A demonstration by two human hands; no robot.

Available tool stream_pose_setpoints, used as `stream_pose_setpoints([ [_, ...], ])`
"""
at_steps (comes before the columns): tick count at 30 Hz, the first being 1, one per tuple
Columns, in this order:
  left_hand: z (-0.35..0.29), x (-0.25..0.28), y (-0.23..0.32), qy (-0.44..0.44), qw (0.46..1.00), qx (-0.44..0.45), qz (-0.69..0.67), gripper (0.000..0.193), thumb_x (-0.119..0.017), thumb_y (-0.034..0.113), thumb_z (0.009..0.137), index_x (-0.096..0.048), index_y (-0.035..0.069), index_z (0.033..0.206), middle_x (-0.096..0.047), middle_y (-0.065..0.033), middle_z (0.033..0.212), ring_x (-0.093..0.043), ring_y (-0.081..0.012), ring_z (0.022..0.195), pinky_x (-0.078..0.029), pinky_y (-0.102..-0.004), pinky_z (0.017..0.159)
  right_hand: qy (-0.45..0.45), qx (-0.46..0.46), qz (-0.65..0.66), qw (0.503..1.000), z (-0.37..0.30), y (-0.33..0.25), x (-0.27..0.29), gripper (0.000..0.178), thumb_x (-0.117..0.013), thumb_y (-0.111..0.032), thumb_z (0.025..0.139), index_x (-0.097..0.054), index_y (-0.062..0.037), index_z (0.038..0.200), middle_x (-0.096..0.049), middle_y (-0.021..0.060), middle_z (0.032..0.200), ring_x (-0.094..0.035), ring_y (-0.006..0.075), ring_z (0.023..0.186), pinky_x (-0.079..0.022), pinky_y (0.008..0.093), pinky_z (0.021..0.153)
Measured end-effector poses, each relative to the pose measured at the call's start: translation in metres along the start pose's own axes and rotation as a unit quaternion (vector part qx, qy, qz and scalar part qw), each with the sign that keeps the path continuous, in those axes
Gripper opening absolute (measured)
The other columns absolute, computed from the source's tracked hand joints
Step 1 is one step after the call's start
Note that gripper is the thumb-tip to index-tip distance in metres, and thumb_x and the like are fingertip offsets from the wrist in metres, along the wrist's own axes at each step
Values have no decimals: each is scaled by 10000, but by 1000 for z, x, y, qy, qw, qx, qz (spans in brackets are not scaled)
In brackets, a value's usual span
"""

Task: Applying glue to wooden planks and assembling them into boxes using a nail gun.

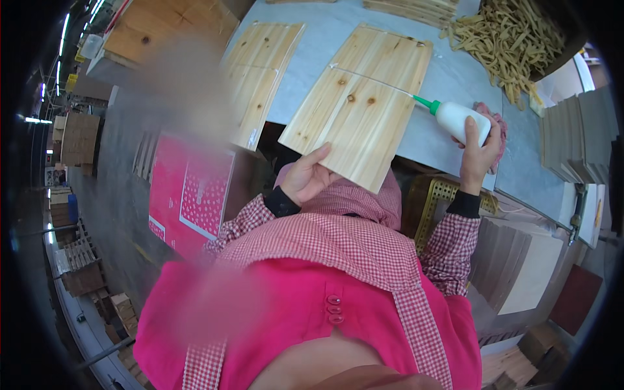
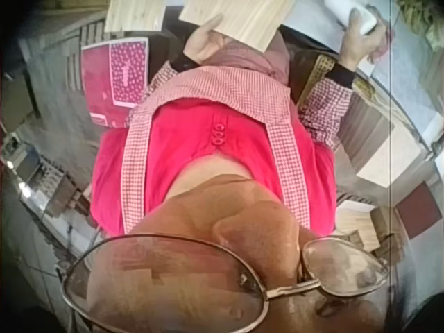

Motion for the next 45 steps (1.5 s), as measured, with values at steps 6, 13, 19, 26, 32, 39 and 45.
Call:
stream_pose_setpoints([
  [6,-6,0,5,-18,1000,-12,-8,478,-485,194,978,-315,16,1388,-477,-152,1356,-497,-260,1237,-428,-425,1039,81,-50,159,983,25,6,-12,370,-684,-239,864,-517,35,1049,-589,106,947,-625,175,738,-535,256,478],
  [13,-8,1,3,4,1000,4,-23,476,-483,193,978,-314,29,1393,-476,-150,1359,-491,-261,1246,-431,-427,1038,165,-41,147,974,92,30,-31,410,-698,-241,846,-508,53,1059,-586,143,1009,-645,209,774,-579,305,496],
  [19,-10,-1,5,6,1000,4,-23,473,-488,189,975,-321,31,1388,-478,-148,1358,-494,-263,1243,-433,-430,1037,137,-41,65,988,96,22,-32,416,-711,-241,826,-513,41,1058,-602,150,992,-650,210,766,-583,308,497],
  [26,-11,2,9,9,999,-13,-30,458,-491,177,972,-341,26,1377,-482,-148,1354,-499,-265,1235,-434,-426,1035,67,-43,90,993,43,-3,-19,383,-713,-230,829,-523,29,1037,-612,130,949,-648,190,728,-574,297,493],
  [32,7,-2,18,-13,999,-32,-34,437,-486,168,972,-363,10,1360,-487,-150,1348,-509,-263,1221,-437,-420,1033,14,-27,69,997,-16,-36,-9,351,-710,-224,840,-531,17,1023,-606,88,896,-618,141,681,-536,263,468],
  [39,14,-6,38,-60,997,-45,-20,433,-478,174,975,-372,3,1358,-507,-161,1329,-508,-272,1229,-461,-416,1014,-84,4,39,996,-86,-70,-3,309,-697,-187,851,-541,0,1041,-588,55,890,-555,104,710,-470,229,594],
  [45,15,-11,38,-80,996,-38,-26,399,-481,171,975,-399,5,1329,-521,-164,1311,-537,-283,1194,-500,-421,969,-85,42,9,995,-102,-87,-5,291,-687,-158,852,-541,-4,1050,-573,52,929,-532,106,815,-444,252,721],
])
Point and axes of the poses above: each hand's wrist, its own z-axis towards the middle knuckle, its own x-axis out of the back of the hand, y = z × x, the point moved 7 cm from there along z, towards the middle knuckle
